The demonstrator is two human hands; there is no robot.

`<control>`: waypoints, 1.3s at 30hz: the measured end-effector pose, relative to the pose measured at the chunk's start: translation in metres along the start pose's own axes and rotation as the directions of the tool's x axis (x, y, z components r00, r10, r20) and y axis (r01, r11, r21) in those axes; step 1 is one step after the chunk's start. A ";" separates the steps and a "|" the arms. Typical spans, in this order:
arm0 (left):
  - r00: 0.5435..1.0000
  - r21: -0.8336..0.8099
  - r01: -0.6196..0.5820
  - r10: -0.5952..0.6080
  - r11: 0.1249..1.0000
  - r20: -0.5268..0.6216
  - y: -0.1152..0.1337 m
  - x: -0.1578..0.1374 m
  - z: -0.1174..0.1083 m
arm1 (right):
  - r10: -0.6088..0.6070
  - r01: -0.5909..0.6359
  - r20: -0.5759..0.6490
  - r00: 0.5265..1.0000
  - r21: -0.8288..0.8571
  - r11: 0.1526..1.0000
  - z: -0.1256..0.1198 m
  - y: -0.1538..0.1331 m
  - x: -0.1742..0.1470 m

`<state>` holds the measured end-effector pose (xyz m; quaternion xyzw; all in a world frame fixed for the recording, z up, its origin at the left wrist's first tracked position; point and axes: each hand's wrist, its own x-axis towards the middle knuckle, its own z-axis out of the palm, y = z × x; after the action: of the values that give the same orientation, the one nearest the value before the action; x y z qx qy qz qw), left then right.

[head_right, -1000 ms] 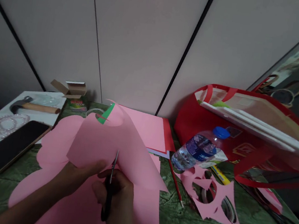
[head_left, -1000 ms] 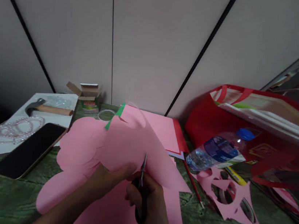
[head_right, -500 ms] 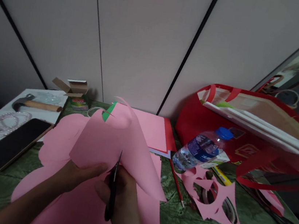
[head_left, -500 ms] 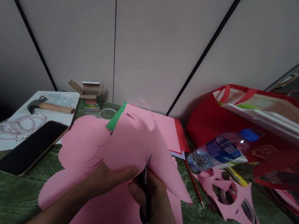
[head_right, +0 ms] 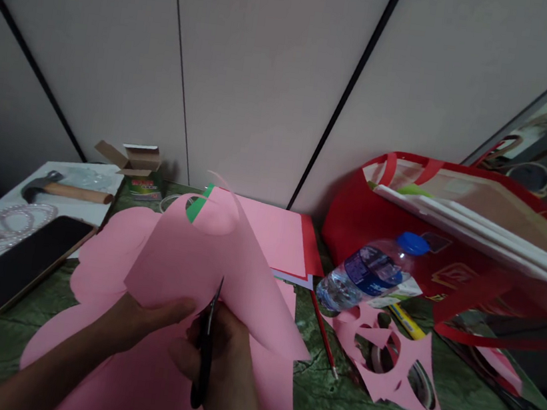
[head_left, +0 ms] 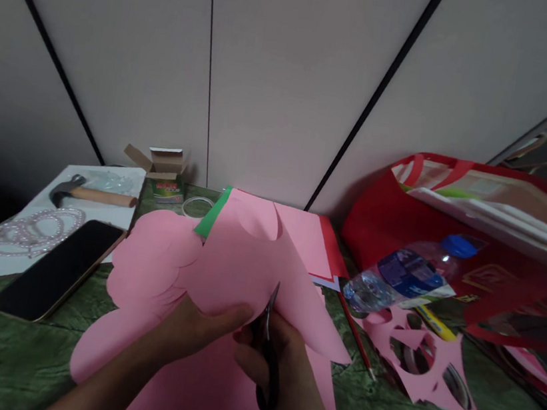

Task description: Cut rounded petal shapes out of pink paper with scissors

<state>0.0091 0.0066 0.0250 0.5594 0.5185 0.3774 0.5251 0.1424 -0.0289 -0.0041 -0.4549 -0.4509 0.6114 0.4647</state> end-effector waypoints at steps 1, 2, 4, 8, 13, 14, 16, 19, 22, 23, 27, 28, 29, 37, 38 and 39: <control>1.000 -0.007 0.002 -0.002 1.000 0.012 -0.001 0.000 0.000 | -0.002 0.002 0.003 1.000 0.004 1.000 0.000 0.000 0.000; 1.000 -0.011 0.006 -0.005 1.000 0.013 -0.001 0.000 0.000 | -0.005 0.005 0.004 1.000 0.008 1.000 0.000 0.000 0.000; 1.000 -0.013 0.008 -0.008 1.000 0.003 -0.002 0.000 0.000 | -0.007 0.006 0.013 1.000 0.007 1.000 0.000 0.000 0.000; 1.000 -0.044 -0.011 0.011 0.999 0.003 -0.002 -0.001 0.002 | 0.016 -0.016 0.010 1.000 0.000 1.000 0.000 -0.002 0.001; 1.000 -0.081 -0.007 0.008 0.997 0.018 -0.001 -0.002 0.003 | -0.002 0.002 0.010 1.000 0.009 1.000 0.001 -0.002 0.001; 1.000 -0.074 0.001 0.000 0.997 0.021 0.000 -0.002 0.004 | -0.003 0.003 0.010 1.000 0.002 1.000 0.001 -0.002 0.000; 1.000 -0.051 0.000 0.000 0.999 0.008 0.000 -0.002 0.003 | -0.005 0.005 0.008 1.000 -0.013 1.000 0.001 -0.003 0.000; 1.000 -0.029 -0.019 0.018 0.999 -0.013 0.000 -0.002 0.003 | -0.011 0.011 0.003 1.000 -0.023 1.000 0.001 -0.004 0.000; 1.000 -0.004 -0.001 0.001 1.000 -0.024 0.000 -0.003 0.002 | -0.018 0.018 -0.005 1.000 -0.031 0.999 0.000 -0.003 0.001; 0.999 0.007 0.012 -0.012 1.000 -0.033 0.000 -0.003 0.002 | -0.023 0.023 -0.007 1.000 -0.035 0.999 0.000 -0.002 0.001; 0.998 0.000 0.035 -0.035 0.999 -0.055 0.002 -0.004 0.002 | -0.060 0.060 0.003 0.998 -0.019 0.998 0.000 0.001 0.001; 0.998 -0.004 0.034 -0.035 0.999 -0.055 0.002 -0.004 0.002 | -0.063 0.063 0.005 0.998 -0.006 0.998 0.000 0.001 0.001; 0.998 -0.004 0.034 -0.034 0.999 -0.056 0.002 -0.004 0.002 | -0.064 0.064 0.008 0.998 0.005 0.998 0.000 0.001 0.002; 0.995 -0.013 0.063 -0.064 0.998 -0.078 -0.001 -0.004 0.001 | -0.055 0.054 0.002 0.999 0.057 0.997 0.001 0.002 -0.002; 0.994 -0.009 0.073 -0.073 0.997 -0.084 -0.001 -0.004 0.001 | -0.053 0.053 0.003 0.999 0.059 0.997 0.001 0.003 -0.002; 0.994 -0.005 0.078 -0.078 0.997 -0.077 -0.001 -0.004 0.001 | -0.049 0.048 0.004 0.999 0.066 0.997 0.001 0.003 -0.002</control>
<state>0.0094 0.0028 0.0245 0.5233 0.5593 0.3786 0.5197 0.1416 -0.0317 -0.0068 -0.4266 -0.4428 0.6156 0.4928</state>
